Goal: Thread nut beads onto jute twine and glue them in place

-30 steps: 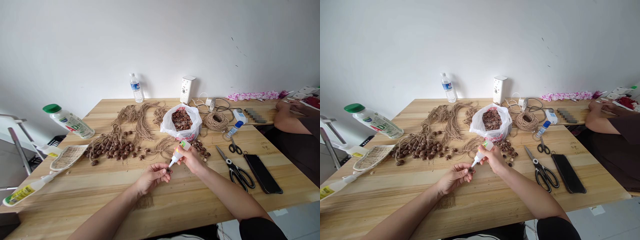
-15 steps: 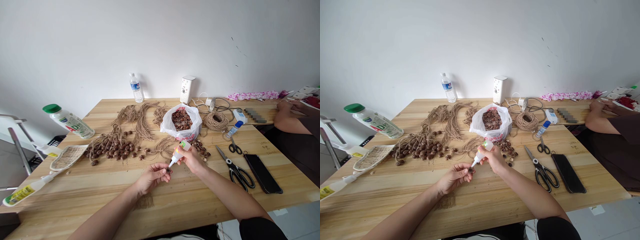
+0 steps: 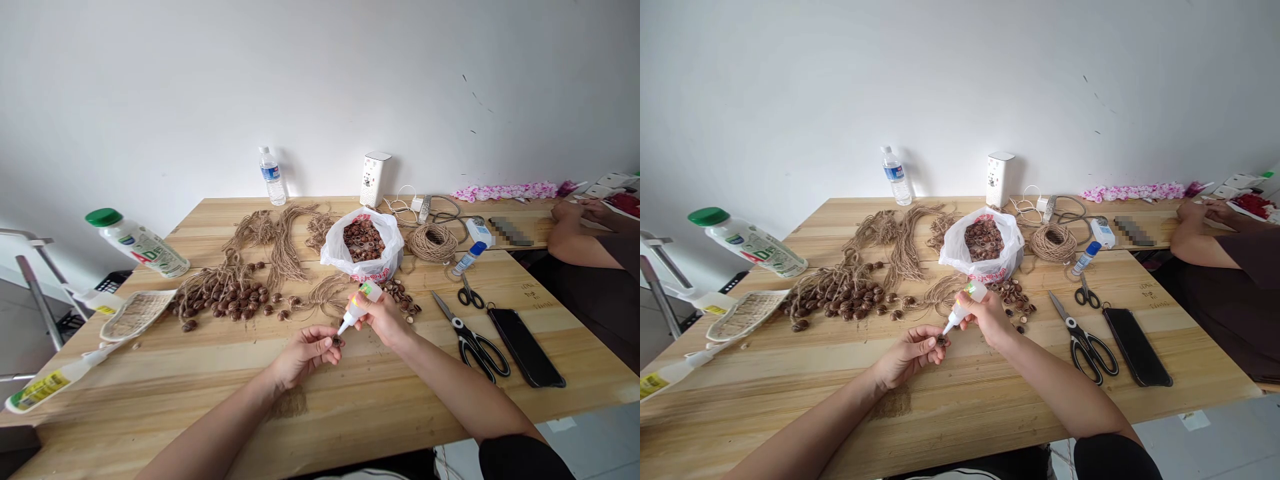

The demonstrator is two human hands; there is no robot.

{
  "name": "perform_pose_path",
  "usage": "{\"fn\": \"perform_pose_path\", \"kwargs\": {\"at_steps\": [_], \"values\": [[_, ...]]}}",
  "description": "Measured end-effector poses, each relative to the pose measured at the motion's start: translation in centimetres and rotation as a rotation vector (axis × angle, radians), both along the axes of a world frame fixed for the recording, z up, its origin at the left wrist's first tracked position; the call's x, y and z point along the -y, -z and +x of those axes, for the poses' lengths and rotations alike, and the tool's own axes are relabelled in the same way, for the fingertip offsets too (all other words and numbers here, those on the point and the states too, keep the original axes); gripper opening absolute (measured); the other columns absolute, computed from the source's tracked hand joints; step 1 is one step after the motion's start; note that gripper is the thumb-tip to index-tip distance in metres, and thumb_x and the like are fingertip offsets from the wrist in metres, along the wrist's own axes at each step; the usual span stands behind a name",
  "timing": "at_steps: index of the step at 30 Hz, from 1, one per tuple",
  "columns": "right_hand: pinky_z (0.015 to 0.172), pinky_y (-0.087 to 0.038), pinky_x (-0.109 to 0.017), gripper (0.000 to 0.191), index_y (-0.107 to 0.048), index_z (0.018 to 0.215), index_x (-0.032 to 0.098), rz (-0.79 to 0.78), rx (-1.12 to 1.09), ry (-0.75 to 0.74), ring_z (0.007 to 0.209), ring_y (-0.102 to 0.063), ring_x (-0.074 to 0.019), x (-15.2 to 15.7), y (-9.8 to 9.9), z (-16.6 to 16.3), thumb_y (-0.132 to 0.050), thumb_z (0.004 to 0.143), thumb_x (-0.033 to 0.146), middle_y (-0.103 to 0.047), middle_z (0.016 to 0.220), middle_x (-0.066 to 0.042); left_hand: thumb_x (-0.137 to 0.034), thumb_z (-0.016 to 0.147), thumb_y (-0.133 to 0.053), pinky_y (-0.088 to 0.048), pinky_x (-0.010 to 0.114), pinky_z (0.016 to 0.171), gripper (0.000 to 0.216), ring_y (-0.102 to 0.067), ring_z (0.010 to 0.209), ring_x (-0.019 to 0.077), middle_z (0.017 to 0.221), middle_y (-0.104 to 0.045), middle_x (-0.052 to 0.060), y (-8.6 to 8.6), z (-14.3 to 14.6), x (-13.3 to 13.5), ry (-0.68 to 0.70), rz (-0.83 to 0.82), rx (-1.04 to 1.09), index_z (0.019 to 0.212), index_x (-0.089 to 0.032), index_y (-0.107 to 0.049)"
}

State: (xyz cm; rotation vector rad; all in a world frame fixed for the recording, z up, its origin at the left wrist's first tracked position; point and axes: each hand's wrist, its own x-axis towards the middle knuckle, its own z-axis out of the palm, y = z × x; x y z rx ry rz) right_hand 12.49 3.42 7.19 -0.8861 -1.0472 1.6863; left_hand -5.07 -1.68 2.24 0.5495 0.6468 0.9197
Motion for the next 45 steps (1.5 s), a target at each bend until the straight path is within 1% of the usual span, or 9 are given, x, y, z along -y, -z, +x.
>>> {"fn": "perform_pose_path", "kwargs": {"at_steps": [7, 16, 25, 35, 45], "values": [[0.037, -0.042, -0.021, 0.029, -0.067, 0.071, 0.011, 0.017, 0.013, -0.002, 0.044, -0.047, -0.0092, 0.02, 0.15, 0.06, -0.072, 0.070, 0.039, -0.058, 0.055, -0.002, -0.018, 0.064, -0.077, -0.051, 0.027, 0.057, 0.022, -0.066, 0.059, 0.0164, 0.073, -0.072, 0.010, 0.14, -0.04, -0.01, 0.006, 0.015, -0.002, 0.084, -0.010, -0.068], [0.037, -0.041, -0.022, 0.029, -0.066, 0.070, 0.011, 0.037, 0.041, 0.004, 0.043, -0.046, -0.0091, 0.14, -0.08, 0.06, -0.073, 0.069, 0.040, -0.059, 0.055, -0.002, -0.019, 0.063, -0.078, -0.051, 0.026, 0.056, 0.024, -0.066, 0.058, 0.0159, 0.072, -0.072, 0.009, 0.02, 0.02, -0.05, 0.006, 0.016, -0.002, 0.083, -0.010, -0.068], [0.038, -0.041, -0.022, 0.027, -0.066, 0.073, 0.012, 0.064, 0.054, 0.016, 0.044, -0.049, -0.0102, 0.17, 0.33, 0.20, -0.071, 0.071, 0.038, -0.061, 0.056, -0.003, -0.019, 0.063, -0.078, -0.051, 0.025, 0.057, 0.024, -0.066, 0.059, 0.0151, 0.072, -0.072, 0.009, 0.16, -0.03, -0.04, 0.011, 0.015, -0.010, 0.084, -0.010, -0.068], [0.039, -0.041, -0.023, 0.028, -0.065, 0.073, 0.012, 0.106, 0.071, 0.007, 0.044, -0.051, -0.0105, 0.47, -0.33, 0.13, -0.070, 0.072, 0.040, -0.062, 0.059, -0.003, -0.019, 0.063, -0.078, -0.051, 0.025, 0.056, 0.025, -0.066, 0.058, 0.0154, 0.071, -0.072, 0.009, 0.07, 0.02, -0.02, 0.005, 0.010, -0.008, 0.083, -0.010, -0.068], [0.040, -0.043, -0.023, 0.025, -0.066, 0.076, 0.012, 0.126, 0.063, -0.005, 0.045, -0.053, -0.0111, 0.38, 0.09, 0.28, -0.069, 0.075, 0.037, -0.063, 0.059, -0.003, -0.018, 0.063, -0.078, -0.051, 0.025, 0.057, 0.024, -0.066, 0.058, 0.0156, 0.073, -0.072, 0.009, 0.10, -0.01, 0.05, 0.007, 0.012, 0.002, 0.083, -0.011, -0.069]]}}
